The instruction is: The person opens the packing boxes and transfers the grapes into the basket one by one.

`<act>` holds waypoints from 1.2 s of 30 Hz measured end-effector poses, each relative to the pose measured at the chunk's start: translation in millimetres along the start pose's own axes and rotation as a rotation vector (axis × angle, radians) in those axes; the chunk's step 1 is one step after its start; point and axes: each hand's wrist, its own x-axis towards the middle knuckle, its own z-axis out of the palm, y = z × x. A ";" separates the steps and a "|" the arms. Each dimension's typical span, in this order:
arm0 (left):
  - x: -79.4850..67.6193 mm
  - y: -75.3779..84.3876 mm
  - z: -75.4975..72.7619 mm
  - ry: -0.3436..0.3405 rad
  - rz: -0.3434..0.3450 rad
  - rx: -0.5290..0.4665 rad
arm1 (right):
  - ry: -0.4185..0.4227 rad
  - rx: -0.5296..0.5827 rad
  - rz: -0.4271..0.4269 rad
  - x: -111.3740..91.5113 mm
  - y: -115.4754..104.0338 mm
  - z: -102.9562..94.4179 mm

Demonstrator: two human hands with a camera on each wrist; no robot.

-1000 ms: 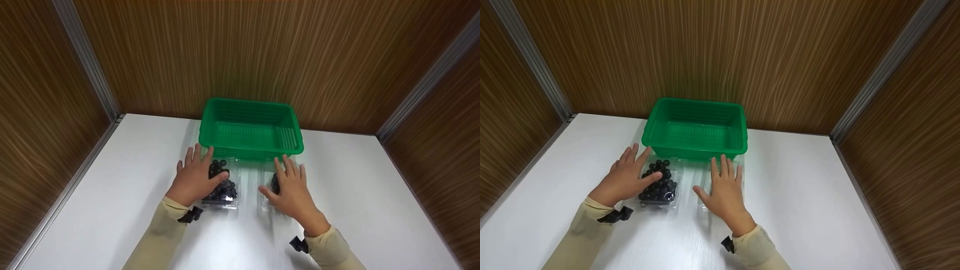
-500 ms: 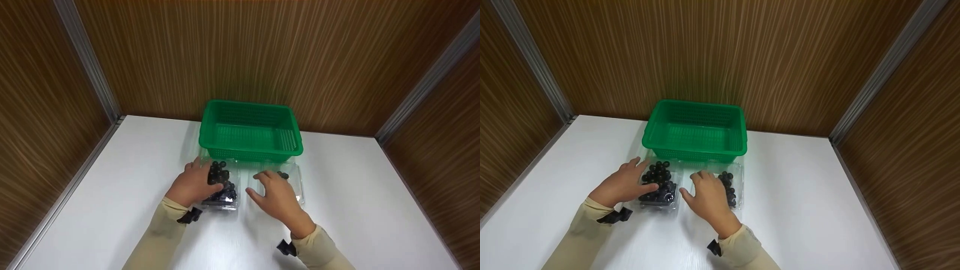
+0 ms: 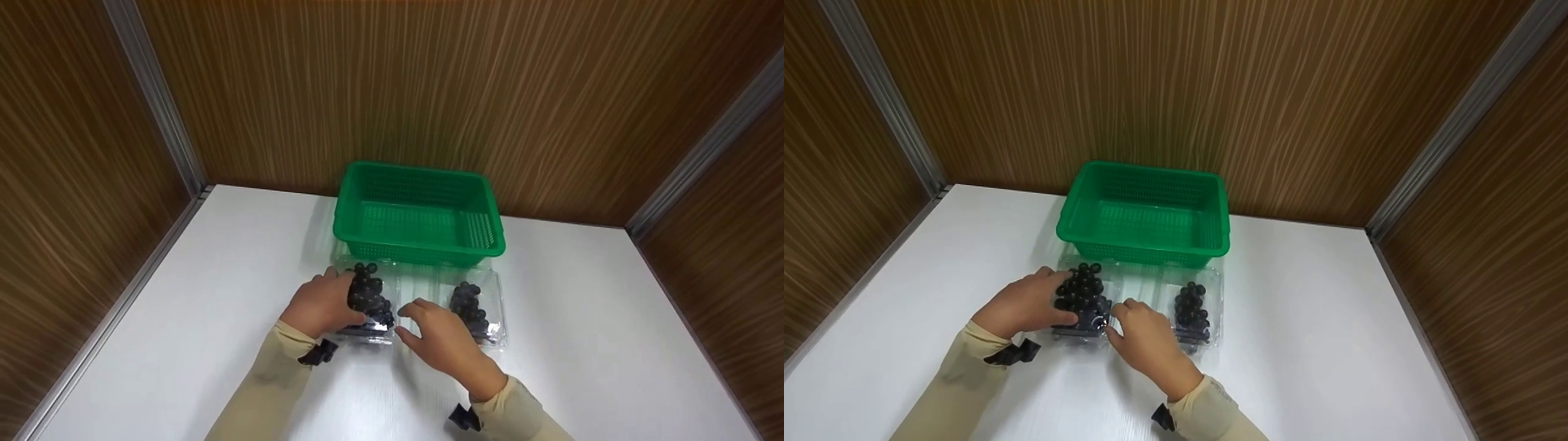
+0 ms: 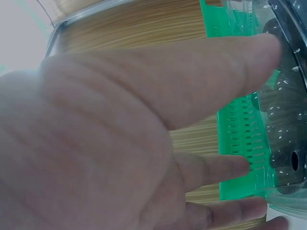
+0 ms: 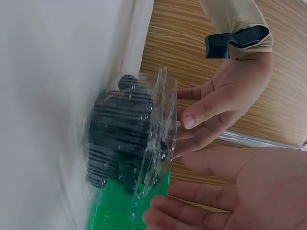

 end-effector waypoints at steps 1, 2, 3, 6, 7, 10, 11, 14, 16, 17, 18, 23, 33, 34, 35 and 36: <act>-0.2 1.0 0.0 0.001 0.005 0.009 | -0.009 0.008 -0.010 0.0 -0.4 0.0; -0.1 2.4 0.1 0.002 0.005 0.014 | -0.013 0.015 -0.018 -0.2 -0.6 -0.3; 0.0 3.6 0.2 0.005 0.006 0.018 | -0.015 0.020 -0.021 -0.3 -0.8 -0.5; 0.5 6.6 0.2 0.010 0.005 0.032 | -0.020 0.048 -0.014 -0.5 -0.9 -1.1; 0.6 7.5 0.1 0.011 0.005 0.036 | -0.022 0.062 -0.006 -0.5 -0.7 -1.1; 0.6 9.3 0.3 0.007 0.009 0.054 | -0.027 0.108 0.027 -0.7 -0.1 -0.6; 0.5 9.7 0.3 0.004 0.010 0.058 | -0.027 0.124 0.036 -0.9 0.1 -0.3; 0.1 10.6 0.8 0.001 0.007 0.070 | -0.022 0.169 0.057 -1.4 0.7 1.5; -0.5 11.1 1.2 0.001 0.004 0.075 | -0.017 0.194 0.064 -1.5 1.0 3.0; -0.8 11.2 1.3 0.002 0.003 0.077 | -0.013 0.202 0.066 -1.4 1.2 3.8; -1.1 11.4 1.4 0.003 0.002 0.079 | -0.012 0.206 0.070 -1.3 1.3 4.6; -2.4 10.8 2.0 0.007 0.003 0.082 | -0.006 0.217 0.092 0.1 1.7 9.2; -3.7 13.2 2.2 0.012 0.014 0.060 | -0.073 0.312 0.183 -0.2 2.8 9.3; -4.2 12.9 2.6 0.015 0.013 0.054 | -0.077 0.317 0.193 -0.3 2.5 9.0; -4.7 12.6 3.0 0.017 0.013 0.050 | -0.079 0.324 0.206 -0.3 2.4 8.9; -5.2 12.4 3.6 0.019 0.013 0.049 | -0.082 0.324 0.214 -0.7 2.6 9.2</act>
